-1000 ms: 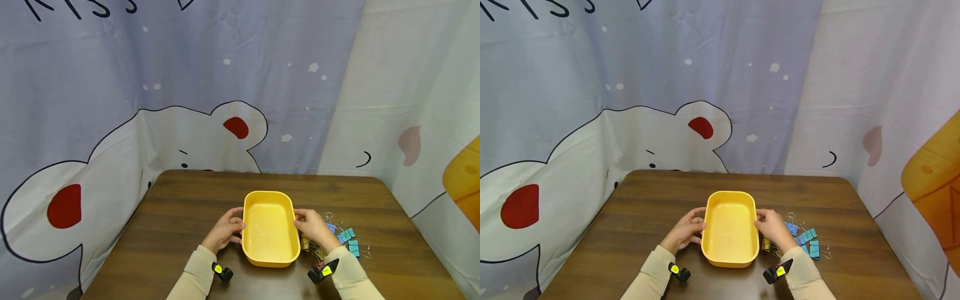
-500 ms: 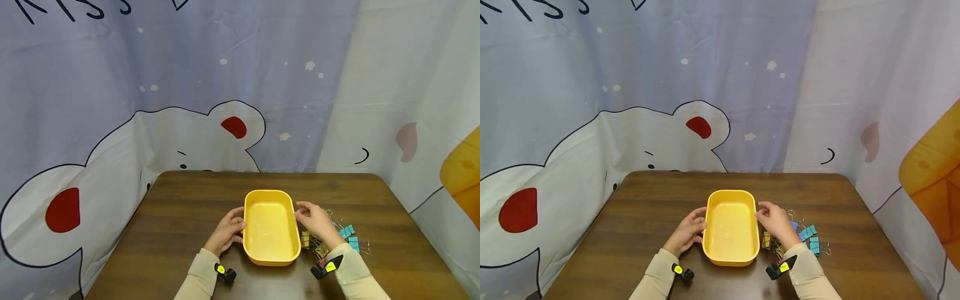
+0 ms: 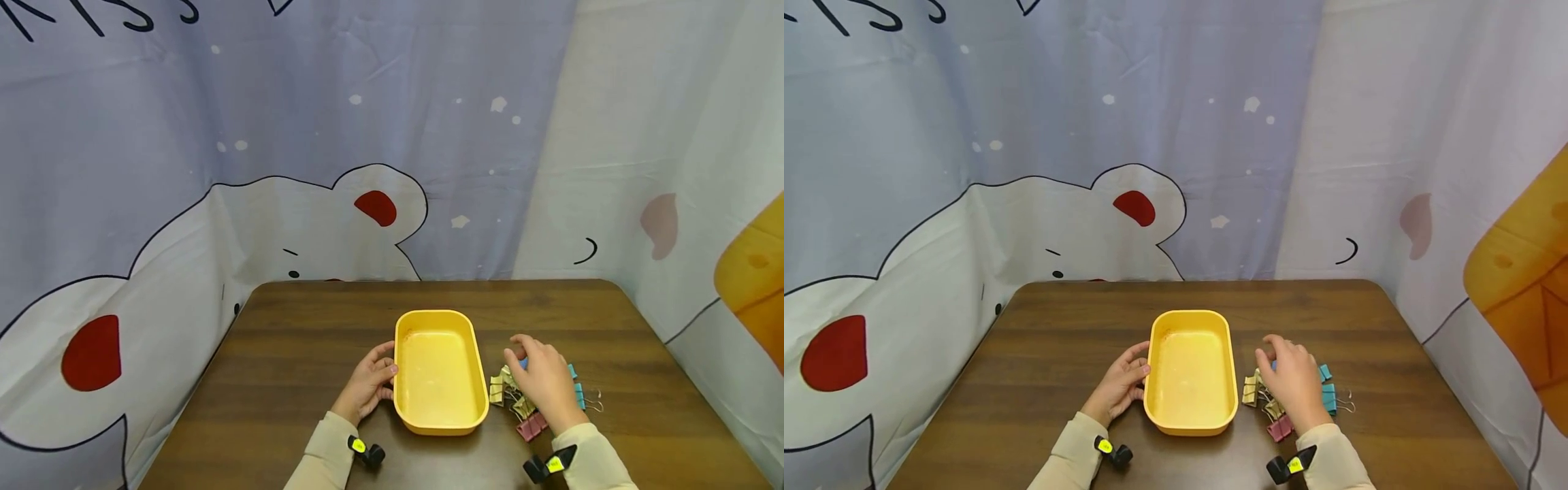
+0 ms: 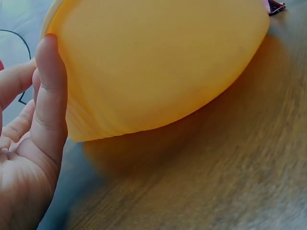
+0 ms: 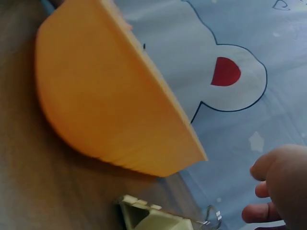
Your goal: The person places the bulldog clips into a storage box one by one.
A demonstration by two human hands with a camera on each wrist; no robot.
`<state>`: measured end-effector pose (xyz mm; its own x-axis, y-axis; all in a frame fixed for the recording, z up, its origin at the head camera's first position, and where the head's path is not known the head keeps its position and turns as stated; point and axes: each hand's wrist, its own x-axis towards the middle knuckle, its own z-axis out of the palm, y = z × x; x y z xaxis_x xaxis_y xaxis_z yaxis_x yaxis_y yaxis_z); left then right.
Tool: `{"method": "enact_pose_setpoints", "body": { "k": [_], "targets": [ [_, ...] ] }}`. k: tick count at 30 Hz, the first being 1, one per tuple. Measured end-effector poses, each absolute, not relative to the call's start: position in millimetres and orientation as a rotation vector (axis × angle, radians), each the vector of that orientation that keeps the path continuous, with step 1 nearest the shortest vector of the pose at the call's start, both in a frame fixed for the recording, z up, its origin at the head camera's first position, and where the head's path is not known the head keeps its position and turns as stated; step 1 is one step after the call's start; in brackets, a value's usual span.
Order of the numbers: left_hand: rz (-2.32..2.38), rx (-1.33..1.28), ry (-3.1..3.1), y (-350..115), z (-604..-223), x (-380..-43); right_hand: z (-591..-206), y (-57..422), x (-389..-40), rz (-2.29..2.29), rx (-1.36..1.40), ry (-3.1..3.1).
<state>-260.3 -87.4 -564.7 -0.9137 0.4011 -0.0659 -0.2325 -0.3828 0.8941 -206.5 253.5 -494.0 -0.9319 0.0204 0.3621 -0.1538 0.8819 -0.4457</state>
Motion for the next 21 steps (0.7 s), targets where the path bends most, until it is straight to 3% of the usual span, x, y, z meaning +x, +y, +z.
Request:
{"method": "enact_pose_setpoints", "body": {
  "k": [11, 21],
  "targets": [
    [2.336, 0.205, 1.434, -87, -563, -257, -511, 254, -199, 0.525, 0.113, -2.659],
    [2.331, 0.180, 1.451, -86, -559, -254, -509, 283, -216, 0.577, 0.070, -2.555]
  ]
}}
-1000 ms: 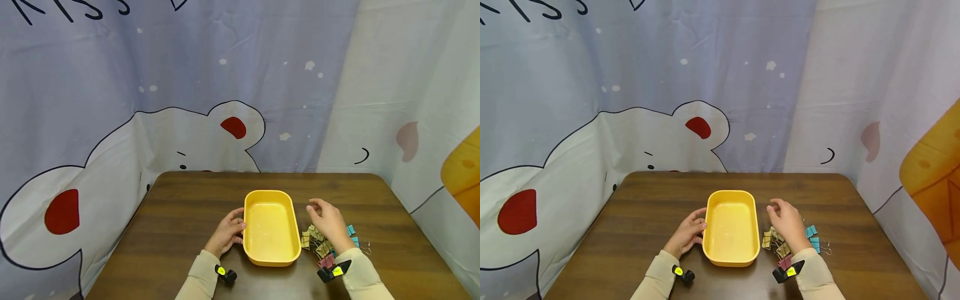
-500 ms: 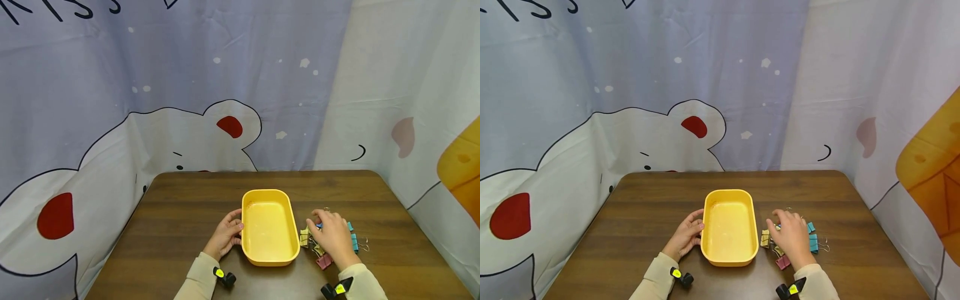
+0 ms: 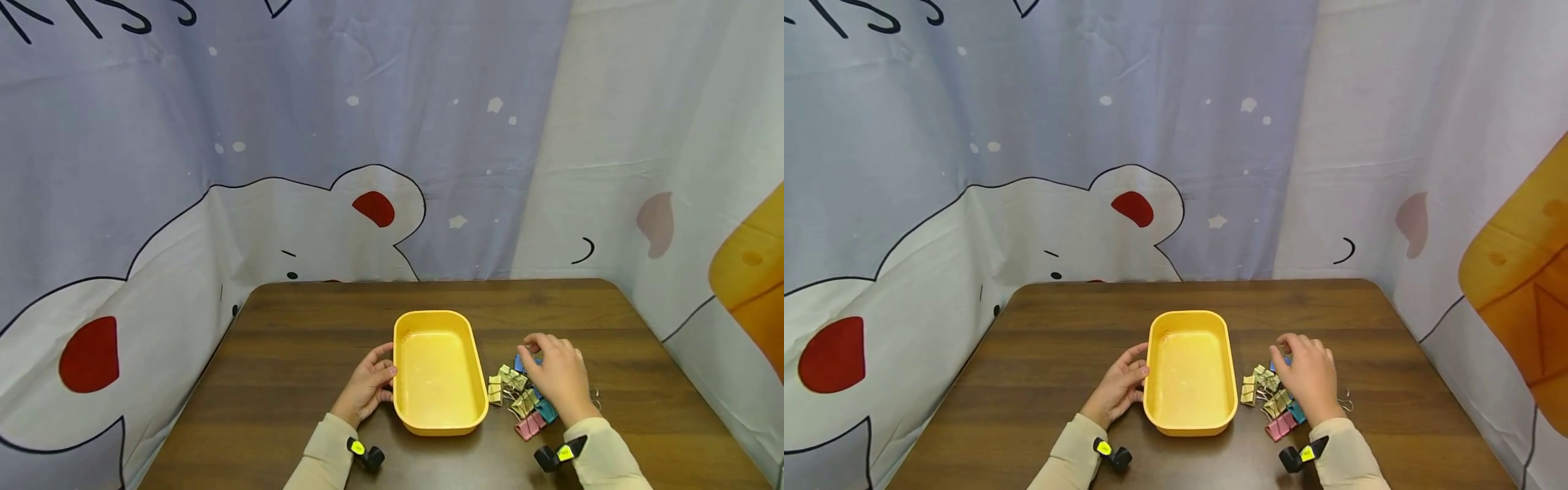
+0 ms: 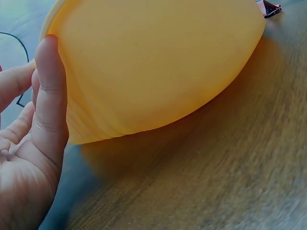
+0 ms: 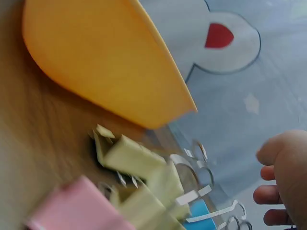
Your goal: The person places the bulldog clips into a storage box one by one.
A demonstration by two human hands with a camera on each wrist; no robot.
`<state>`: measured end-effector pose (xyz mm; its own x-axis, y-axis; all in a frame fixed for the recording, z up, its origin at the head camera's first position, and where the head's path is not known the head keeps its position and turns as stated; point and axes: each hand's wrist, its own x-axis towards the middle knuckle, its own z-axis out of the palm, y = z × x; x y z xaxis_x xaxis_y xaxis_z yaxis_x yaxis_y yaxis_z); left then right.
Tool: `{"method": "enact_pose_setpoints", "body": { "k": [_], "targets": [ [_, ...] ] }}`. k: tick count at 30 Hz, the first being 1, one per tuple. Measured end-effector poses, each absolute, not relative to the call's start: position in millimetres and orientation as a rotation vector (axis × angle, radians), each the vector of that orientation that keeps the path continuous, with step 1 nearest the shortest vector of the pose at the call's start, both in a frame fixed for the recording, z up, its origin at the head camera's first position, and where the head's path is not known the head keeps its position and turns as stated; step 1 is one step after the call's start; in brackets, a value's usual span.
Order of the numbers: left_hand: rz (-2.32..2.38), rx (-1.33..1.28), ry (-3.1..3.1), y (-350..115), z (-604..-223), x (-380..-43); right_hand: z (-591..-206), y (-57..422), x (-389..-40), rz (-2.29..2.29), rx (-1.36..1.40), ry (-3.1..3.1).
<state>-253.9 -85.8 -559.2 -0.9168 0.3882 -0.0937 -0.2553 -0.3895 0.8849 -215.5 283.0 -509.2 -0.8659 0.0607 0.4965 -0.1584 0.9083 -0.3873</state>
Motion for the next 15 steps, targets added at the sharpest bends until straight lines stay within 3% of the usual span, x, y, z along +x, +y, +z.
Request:
{"method": "enact_pose_setpoints", "body": {
  "k": [15],
  "targets": [
    [2.333, 0.188, 1.429, -86, -562, -255, -513, 312, -243, 0.611, 0.053, -2.802]
  ]
}}
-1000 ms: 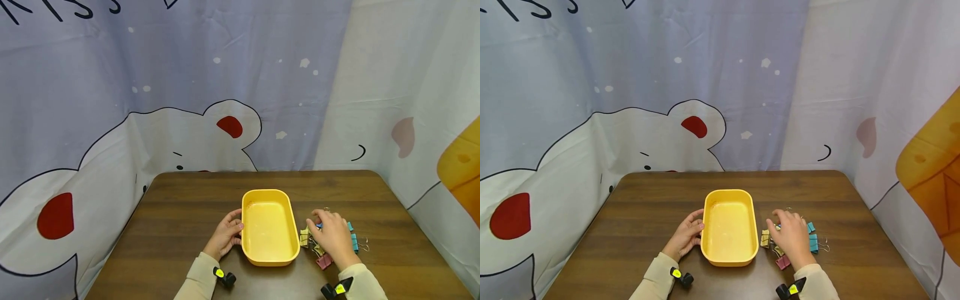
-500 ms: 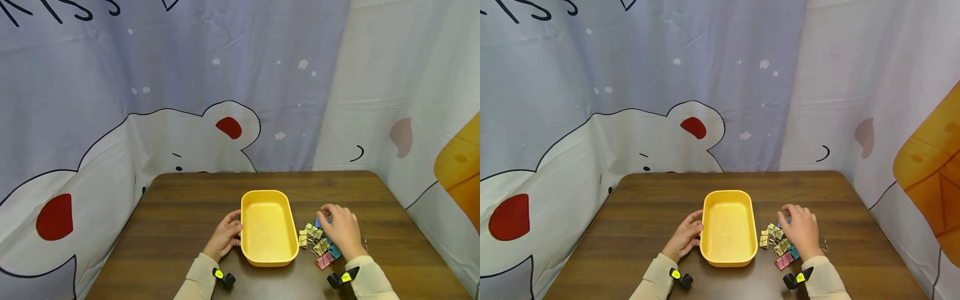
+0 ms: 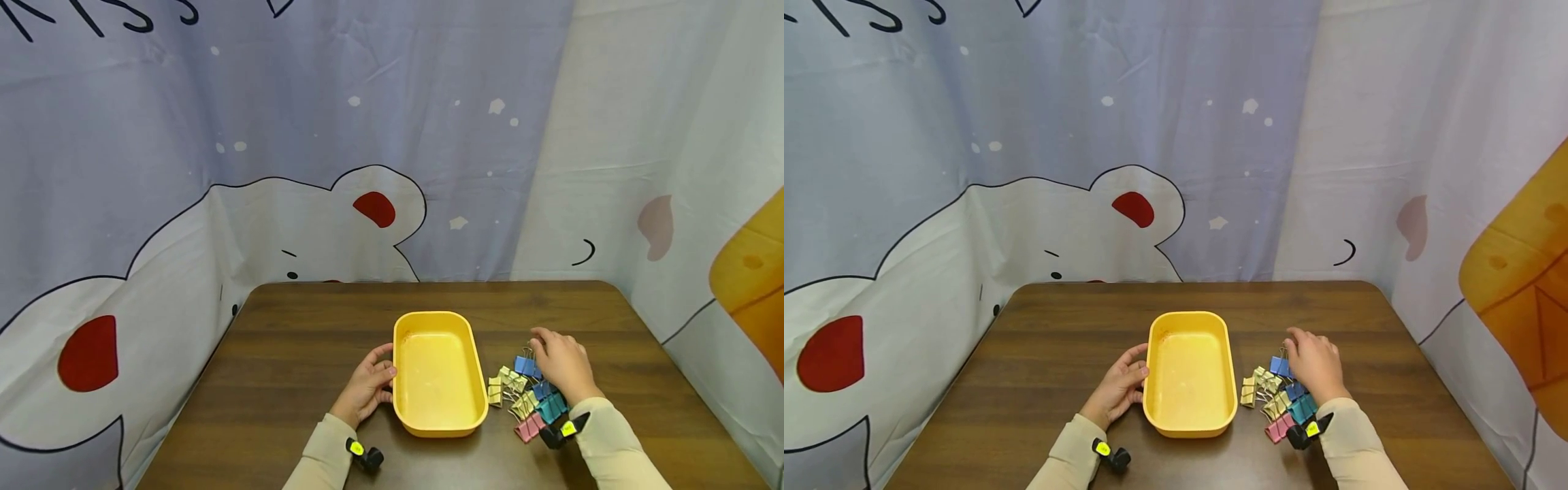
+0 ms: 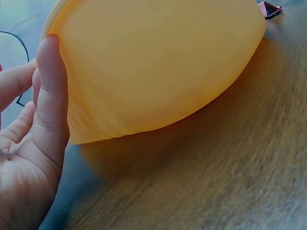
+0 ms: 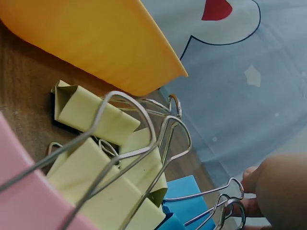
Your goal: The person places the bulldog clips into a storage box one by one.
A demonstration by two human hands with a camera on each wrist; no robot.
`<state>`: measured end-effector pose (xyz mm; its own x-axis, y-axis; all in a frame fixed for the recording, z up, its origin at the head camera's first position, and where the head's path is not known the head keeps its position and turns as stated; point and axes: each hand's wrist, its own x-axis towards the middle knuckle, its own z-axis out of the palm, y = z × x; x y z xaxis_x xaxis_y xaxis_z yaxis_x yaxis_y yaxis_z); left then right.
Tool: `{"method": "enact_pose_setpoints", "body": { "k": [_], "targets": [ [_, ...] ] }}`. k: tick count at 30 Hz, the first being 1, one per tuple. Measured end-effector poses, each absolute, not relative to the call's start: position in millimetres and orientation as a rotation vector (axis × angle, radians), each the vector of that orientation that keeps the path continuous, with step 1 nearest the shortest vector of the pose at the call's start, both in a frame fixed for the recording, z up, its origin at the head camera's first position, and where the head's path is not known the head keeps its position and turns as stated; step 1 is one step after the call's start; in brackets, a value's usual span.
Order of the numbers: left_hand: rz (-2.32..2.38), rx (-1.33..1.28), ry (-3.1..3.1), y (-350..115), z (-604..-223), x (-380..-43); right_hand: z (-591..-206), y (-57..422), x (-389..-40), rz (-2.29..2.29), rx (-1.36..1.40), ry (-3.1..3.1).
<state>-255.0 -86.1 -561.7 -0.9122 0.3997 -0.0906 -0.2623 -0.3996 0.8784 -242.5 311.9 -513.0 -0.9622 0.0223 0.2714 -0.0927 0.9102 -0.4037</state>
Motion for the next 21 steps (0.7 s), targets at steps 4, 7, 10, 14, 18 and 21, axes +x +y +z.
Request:
{"method": "enact_pose_setpoints", "body": {
  "k": [4, 7, 10, 14, 18, 21],
  "targets": [
    [2.326, 0.194, 1.434, -85, -561, -255, -516, 314, -246, 0.641, 0.053, -2.857],
    [2.323, 0.194, 1.430, -85, -562, -255, -518, 316, -248, 0.662, 0.052, -2.881],
    [2.321, 0.199, 1.429, -84, -562, -255, -520, 317, -250, 0.692, 0.036, -2.889],
    [2.315, 0.204, 1.435, -84, -562, -256, -518, 318, -251, 0.722, 0.015, -2.892],
    [2.322, 0.201, 1.428, -85, -563, -256, -515, 317, -253, 0.738, 0.028, -2.888],
    [2.329, 0.213, 1.416, -86, -563, -256, -512, 316, -255, 0.738, 0.043, -2.866]
  ]
}}
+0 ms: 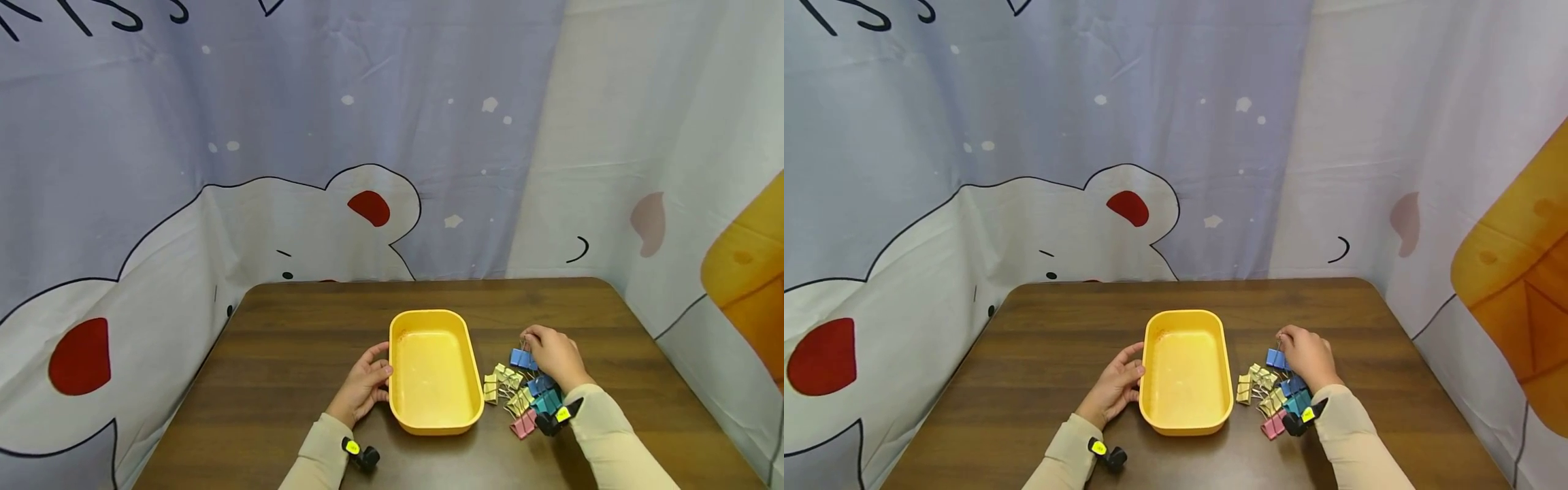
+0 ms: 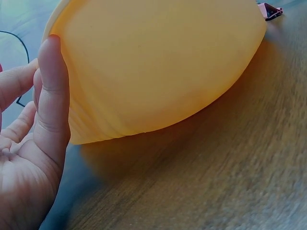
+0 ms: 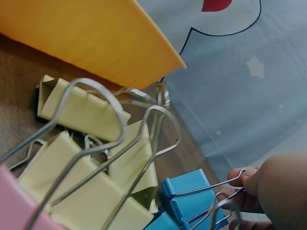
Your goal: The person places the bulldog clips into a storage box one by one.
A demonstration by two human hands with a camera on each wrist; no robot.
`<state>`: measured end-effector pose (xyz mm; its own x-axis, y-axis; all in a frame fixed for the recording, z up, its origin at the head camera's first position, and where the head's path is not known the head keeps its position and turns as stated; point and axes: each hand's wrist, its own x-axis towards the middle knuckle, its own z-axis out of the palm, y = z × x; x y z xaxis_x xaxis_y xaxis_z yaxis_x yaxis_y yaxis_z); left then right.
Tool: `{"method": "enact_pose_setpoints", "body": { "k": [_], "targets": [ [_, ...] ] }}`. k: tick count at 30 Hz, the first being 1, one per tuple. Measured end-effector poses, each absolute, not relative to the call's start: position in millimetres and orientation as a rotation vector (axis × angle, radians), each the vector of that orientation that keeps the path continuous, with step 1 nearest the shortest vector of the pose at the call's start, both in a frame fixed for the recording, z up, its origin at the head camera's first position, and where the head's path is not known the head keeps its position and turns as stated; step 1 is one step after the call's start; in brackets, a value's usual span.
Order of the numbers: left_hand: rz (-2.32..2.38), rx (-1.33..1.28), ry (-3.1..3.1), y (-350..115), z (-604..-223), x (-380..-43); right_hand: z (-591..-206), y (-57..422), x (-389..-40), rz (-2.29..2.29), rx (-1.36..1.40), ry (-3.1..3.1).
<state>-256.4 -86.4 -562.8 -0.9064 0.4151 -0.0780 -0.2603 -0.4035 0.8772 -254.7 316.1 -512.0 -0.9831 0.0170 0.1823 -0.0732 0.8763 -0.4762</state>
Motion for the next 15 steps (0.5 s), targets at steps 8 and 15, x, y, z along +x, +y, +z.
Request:
{"method": "enact_pose_setpoints", "body": {
  "k": [8, 15],
  "targets": [
    [2.333, 0.205, 1.407, -86, -562, -255, -494, 309, -261, 0.732, 0.070, -2.785],
    [2.332, 0.186, 1.414, -86, -562, -256, -470, 285, -265, 0.697, 0.137, -2.754]
  ]
}}
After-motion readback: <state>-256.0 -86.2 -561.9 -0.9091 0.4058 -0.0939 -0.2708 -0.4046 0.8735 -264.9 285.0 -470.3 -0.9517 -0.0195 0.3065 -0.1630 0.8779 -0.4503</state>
